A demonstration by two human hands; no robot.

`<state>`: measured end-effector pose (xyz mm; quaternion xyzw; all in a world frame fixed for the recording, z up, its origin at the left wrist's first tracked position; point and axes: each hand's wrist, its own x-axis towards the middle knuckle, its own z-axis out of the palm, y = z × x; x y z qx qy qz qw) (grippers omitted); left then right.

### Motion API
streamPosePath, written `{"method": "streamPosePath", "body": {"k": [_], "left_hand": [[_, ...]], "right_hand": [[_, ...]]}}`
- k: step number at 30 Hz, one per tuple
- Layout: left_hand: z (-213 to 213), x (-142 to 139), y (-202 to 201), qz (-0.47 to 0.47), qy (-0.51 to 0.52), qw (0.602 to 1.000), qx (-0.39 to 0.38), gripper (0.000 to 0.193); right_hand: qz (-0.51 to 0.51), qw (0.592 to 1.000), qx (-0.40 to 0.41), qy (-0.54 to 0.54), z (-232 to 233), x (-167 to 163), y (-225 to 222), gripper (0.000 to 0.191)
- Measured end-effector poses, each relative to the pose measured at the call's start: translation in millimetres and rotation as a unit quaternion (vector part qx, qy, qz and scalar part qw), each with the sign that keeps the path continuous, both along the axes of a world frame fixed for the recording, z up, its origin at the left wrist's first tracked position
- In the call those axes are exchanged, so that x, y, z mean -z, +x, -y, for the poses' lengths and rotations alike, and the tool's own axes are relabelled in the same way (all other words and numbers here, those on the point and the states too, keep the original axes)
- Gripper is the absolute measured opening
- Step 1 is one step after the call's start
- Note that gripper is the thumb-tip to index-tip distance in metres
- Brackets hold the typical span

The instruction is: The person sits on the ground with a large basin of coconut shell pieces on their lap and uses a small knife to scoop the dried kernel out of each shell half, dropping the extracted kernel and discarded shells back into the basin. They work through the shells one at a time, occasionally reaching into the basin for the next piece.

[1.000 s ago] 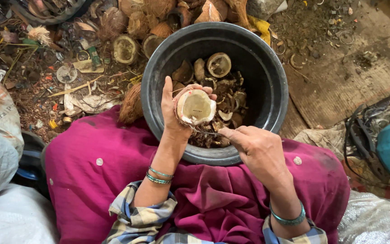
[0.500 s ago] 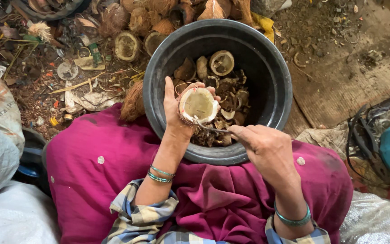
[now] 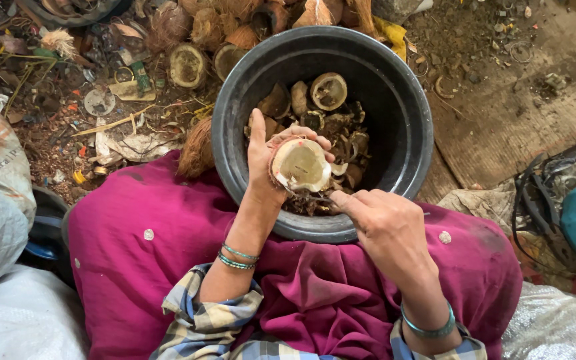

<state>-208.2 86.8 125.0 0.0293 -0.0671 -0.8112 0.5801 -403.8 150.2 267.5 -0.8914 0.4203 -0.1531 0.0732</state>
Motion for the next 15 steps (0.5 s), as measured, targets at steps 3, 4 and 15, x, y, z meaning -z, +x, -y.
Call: {"method": "streamPosePath", "body": {"k": [3,4,15], "left_hand": [[-5,-4,-3,0.147,0.014,0.989,0.002,0.104],[-6,-5,-5,0.148,0.018,0.989,0.002,0.105],[-2,0,-5,0.165,0.069,0.982,-0.062,0.109]], "right_hand": [[-0.023,1.000,0.011,-0.008,-10,-1,2,0.032],[-0.024,1.000,0.015,-0.012,-13,-1,3,0.032],[-0.004,0.997,0.055,-0.060,-19,25,21,0.017]]}}
